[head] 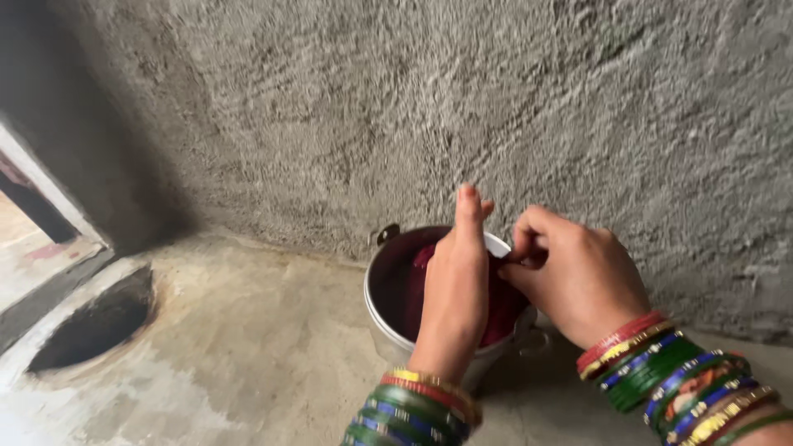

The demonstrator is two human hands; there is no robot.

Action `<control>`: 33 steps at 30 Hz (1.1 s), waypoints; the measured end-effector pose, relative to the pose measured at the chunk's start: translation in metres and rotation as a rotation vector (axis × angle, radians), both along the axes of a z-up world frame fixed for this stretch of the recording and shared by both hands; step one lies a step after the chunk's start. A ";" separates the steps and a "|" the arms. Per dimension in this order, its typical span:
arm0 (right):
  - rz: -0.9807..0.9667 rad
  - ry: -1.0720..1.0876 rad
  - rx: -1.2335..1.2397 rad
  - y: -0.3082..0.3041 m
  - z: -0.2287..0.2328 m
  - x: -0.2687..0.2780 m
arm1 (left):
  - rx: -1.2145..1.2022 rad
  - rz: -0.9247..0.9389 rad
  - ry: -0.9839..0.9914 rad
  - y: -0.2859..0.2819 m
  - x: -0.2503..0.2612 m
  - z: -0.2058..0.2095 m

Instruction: The person wipes the concrete floor by hand using a red cloth, moving across the surface from a bucket of water.

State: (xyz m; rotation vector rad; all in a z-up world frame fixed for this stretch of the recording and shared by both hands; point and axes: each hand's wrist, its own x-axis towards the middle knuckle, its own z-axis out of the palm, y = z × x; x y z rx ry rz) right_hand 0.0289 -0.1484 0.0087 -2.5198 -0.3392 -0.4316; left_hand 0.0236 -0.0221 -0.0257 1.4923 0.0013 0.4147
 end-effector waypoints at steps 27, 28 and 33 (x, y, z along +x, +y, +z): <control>0.172 0.257 0.366 -0.077 0.026 0.059 | 0.248 0.003 0.065 -0.030 -0.035 0.061; 0.187 0.256 0.375 -0.080 0.024 0.063 | 0.243 0.003 0.074 -0.032 -0.033 0.062; 0.272 0.253 0.459 -0.091 0.017 0.084 | 0.327 0.030 -0.074 -0.040 -0.024 0.059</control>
